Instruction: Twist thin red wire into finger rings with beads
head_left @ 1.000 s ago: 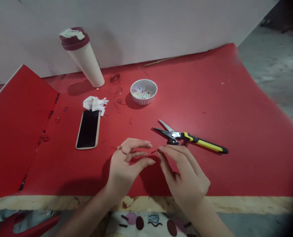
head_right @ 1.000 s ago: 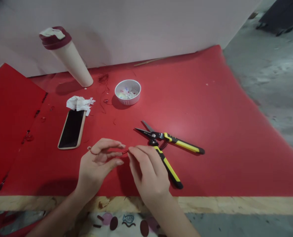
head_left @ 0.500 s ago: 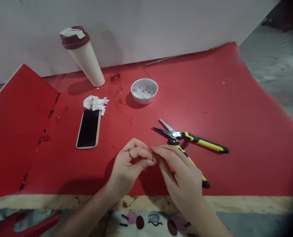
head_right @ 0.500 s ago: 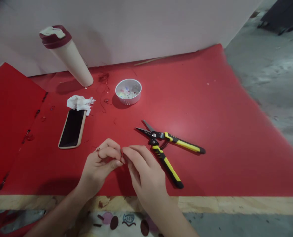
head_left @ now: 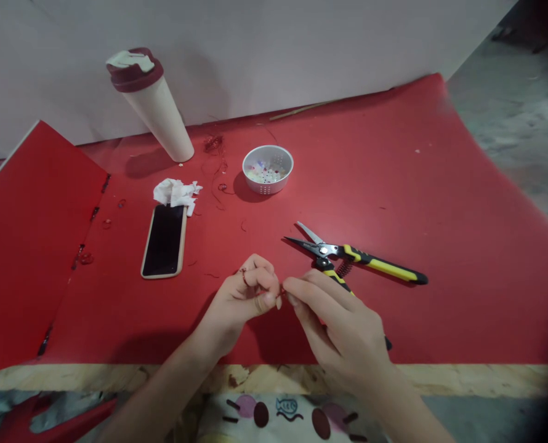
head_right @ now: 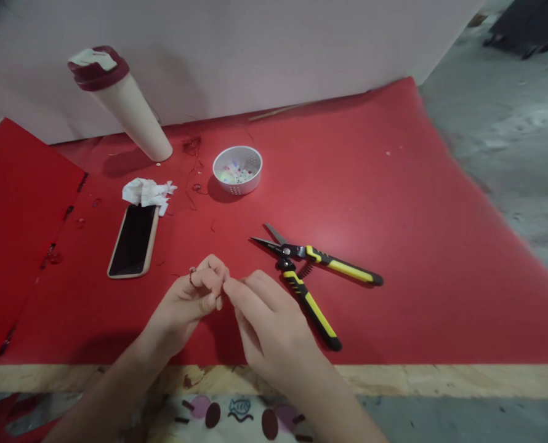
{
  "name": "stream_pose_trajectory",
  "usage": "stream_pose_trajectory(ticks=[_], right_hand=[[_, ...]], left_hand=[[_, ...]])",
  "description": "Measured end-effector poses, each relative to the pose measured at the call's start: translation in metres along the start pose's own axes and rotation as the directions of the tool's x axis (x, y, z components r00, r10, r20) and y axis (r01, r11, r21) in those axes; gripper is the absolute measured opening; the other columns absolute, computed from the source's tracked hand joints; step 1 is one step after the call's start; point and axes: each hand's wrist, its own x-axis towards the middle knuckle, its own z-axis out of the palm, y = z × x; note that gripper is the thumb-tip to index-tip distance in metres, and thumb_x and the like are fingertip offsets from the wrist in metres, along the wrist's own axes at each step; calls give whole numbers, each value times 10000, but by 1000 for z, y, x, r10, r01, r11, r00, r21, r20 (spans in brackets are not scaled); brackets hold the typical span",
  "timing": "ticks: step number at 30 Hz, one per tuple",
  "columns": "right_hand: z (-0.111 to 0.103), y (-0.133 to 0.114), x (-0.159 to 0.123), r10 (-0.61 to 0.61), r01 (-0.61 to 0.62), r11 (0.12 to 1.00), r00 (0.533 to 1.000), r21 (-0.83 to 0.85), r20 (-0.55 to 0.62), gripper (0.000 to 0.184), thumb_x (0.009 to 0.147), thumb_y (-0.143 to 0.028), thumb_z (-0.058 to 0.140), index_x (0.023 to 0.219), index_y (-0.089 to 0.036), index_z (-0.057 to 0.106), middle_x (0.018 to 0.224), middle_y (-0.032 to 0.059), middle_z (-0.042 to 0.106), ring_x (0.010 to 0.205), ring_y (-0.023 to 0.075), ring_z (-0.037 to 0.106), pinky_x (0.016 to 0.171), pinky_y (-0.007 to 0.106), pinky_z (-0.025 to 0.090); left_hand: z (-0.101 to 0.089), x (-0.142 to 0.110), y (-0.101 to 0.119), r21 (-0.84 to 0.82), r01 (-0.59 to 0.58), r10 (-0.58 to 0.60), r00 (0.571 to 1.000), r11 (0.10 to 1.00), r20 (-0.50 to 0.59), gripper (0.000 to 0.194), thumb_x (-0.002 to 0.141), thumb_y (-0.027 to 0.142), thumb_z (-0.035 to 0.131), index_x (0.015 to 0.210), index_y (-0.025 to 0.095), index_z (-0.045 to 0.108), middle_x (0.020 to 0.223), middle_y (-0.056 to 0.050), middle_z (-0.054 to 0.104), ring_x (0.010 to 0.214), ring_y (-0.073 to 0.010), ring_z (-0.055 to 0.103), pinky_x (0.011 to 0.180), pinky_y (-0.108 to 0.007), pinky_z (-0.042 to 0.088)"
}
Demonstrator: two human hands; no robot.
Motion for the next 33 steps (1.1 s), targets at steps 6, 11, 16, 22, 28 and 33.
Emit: stream_pose_trajectory(ticks=[6,11,16,22,28,33], right_hand=[[2,3,5,357,-363,873,931,326,82,132,857,-174,524,923,-214,631,803,21,664,716,120,614,673,214,506],[11,9,2,643,-569,322,718,757,267,176,708,-317,724,870,-255,693,860,13,704,810,144,647,727,247,537],[12,7,-2,666,-553,189,679,811,309,187,624,-279,791,797,-255,726,782,4,702,763,140,638,708,261,541],[14,-3,-3,585,-477,108,740,872,332,140,656,-262,776,789,-274,733,794,-10,684,746,129,643,697,254,543],[29,-8,-5,562,-424,-99,723,900,402,170,614,-256,807,769,-268,738,778,-28,680,747,99,642,739,202,525],[30,-9,-3,583,-479,-121,674,869,453,225,558,-270,834,764,-237,750,744,1,686,730,131,638,728,239,534]], left_hand=[[3,1,0,31,-18,21,997,999,-72,195,783,340,641,675,187,587,757,2,462,746,-126,458,728,-251,379],[10,-1,4,474,-104,217,957,874,-190,112,816,282,600,747,218,660,824,-4,489,794,-132,522,744,-265,445],[12,-6,3,617,-198,291,955,762,-52,145,856,201,526,852,242,665,963,-19,502,812,-118,558,738,-264,507],[9,-10,7,669,-397,266,918,628,295,605,763,30,505,1282,339,481,1437,-53,288,1286,-260,356,1054,-458,345],[10,-8,7,672,-384,222,922,633,318,725,771,50,519,1372,407,326,1534,-25,121,1298,-263,362,1039,-476,359],[14,-7,10,664,-345,198,937,663,289,721,755,55,537,1370,380,346,1542,-30,114,1339,-273,306,1045,-462,357]])
